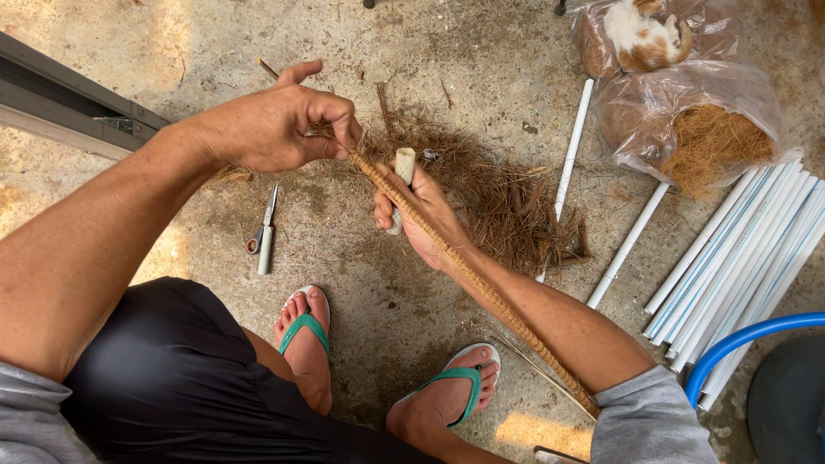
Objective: The person braids natural fibers around a long stick to form a rope. They repeatedly gather fibers from a pile on the floor, wrap them around the stick, and pull them tight to extend the braided section.
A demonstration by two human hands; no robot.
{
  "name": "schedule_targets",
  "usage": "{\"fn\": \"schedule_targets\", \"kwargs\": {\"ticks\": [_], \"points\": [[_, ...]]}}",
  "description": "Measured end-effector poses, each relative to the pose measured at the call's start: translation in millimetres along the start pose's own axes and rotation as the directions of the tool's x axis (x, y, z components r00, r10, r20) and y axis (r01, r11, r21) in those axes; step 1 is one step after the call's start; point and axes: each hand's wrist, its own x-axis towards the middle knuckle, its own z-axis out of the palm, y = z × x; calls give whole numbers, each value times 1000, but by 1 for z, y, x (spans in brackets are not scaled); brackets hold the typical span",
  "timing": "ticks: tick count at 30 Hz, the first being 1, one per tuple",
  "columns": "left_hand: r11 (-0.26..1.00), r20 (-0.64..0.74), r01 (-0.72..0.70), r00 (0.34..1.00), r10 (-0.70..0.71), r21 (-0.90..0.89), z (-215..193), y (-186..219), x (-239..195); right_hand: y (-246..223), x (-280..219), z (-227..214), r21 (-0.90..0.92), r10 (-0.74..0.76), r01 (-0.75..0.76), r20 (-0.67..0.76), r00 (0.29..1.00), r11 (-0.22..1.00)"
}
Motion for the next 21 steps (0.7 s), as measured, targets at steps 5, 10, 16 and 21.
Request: {"fn": "schedule_targets", "kwargs": {"ticks": [5,10,16,21], "points": [[976,99,176,982,-163,-130,-3,-7,-4,0,0,8,17,94,-94,12,995,995],[895,114,171,984,-135,-413,-6,-7,-11,-2,6,13,30,95,-96,37,995,995],[848,-14,241,960,-280,-472,1,18,-4,-19,10,6,-5,-8,8,-36,999,1000],[733,-71,143,965,-253,-665,9,50,3,-37,-2,0,145,-145,157,-91,985,977]]}}
